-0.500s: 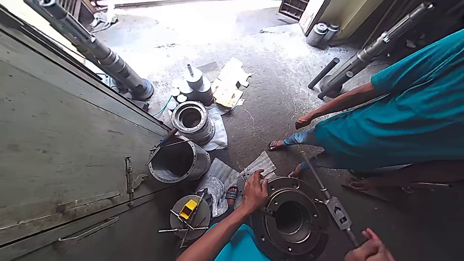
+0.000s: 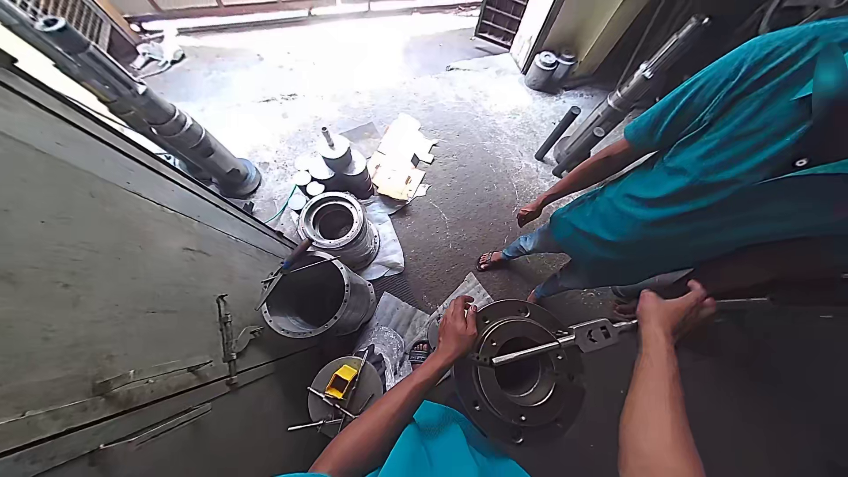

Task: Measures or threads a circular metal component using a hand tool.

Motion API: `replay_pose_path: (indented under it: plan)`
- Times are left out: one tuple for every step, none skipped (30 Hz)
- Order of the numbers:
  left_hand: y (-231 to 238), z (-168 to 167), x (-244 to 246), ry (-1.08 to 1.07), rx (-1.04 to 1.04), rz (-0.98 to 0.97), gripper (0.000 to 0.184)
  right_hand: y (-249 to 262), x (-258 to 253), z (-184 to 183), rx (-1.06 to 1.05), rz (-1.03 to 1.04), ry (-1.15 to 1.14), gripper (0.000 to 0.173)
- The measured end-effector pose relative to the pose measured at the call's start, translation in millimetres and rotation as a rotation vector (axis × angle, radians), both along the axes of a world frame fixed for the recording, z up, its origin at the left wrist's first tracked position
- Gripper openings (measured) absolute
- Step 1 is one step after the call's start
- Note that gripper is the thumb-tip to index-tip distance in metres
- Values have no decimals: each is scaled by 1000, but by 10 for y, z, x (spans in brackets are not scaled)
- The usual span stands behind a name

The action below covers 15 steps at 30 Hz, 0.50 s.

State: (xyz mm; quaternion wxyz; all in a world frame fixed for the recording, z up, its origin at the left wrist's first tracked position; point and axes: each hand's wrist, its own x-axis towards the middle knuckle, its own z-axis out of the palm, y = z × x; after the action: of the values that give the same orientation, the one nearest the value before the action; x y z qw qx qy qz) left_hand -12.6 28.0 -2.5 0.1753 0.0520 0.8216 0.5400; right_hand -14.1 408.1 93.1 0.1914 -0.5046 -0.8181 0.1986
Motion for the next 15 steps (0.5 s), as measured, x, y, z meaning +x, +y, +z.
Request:
replay_pose_path:
  plan:
    - [7, 4, -10, 9, -7, 4, 40, 13, 1, -46, -66, -34, 1, 83]
    - [6, 10, -12, 16, -12, 6, 40, 10, -32, -60, -127, -42, 2, 87]
    - [5, 16, -8, 25, -16, 2, 40, -20, -92, -43, -171, -19, 6, 88]
    - [7, 23, -6, 34, -17, -9, 40, -76, -183, -2, -213, 30, 8, 86]
    - [15, 34, -9, 37, -14, -23, 41, -128, -307, 34, -250, 110, -6, 81]
    - [20, 40, -12, 37, -11, -33, 41, -206, -462, 65, -281, 226, -11, 78]
    - [14, 37, -19, 36, -13, -38, 42, -349, -634, 88, -290, 382, -42, 76]
    - [5, 32, -35, 36, -14, -41, 42, -568, -811, 104, -286, 562, -94, 74]
    - [0, 22, -40, 32, -19, -42, 42, -859, -954, 106, -270, 738, -158, 72]
    - [-5, 8, -32, 28, -25, -39, 42, -1209, -1022, 92, -231, 897, -229, 71]
    - [-11, -1, -38, 29, -27, -32, 42, -1594, -1002, 81, -170, 1032, -295, 67]
    - [-16, -6, -21, 34, -26, -23, 42, -1984, -848, 94, -110, 1140, -387, 62]
    - [-24, 1, -1, 46, -21, -13, 42, -2347, -625, 148, -57, 1218, -497, 58]
    - [-38, 22, 10, 61, -12, -9, 42, -2645, -327, 248, -15, 1282, -596, 56]
    - [-52, 30, 23, 76, 5, -9, 41, -2827, 38, 299, 30, 1336, -618, 58]
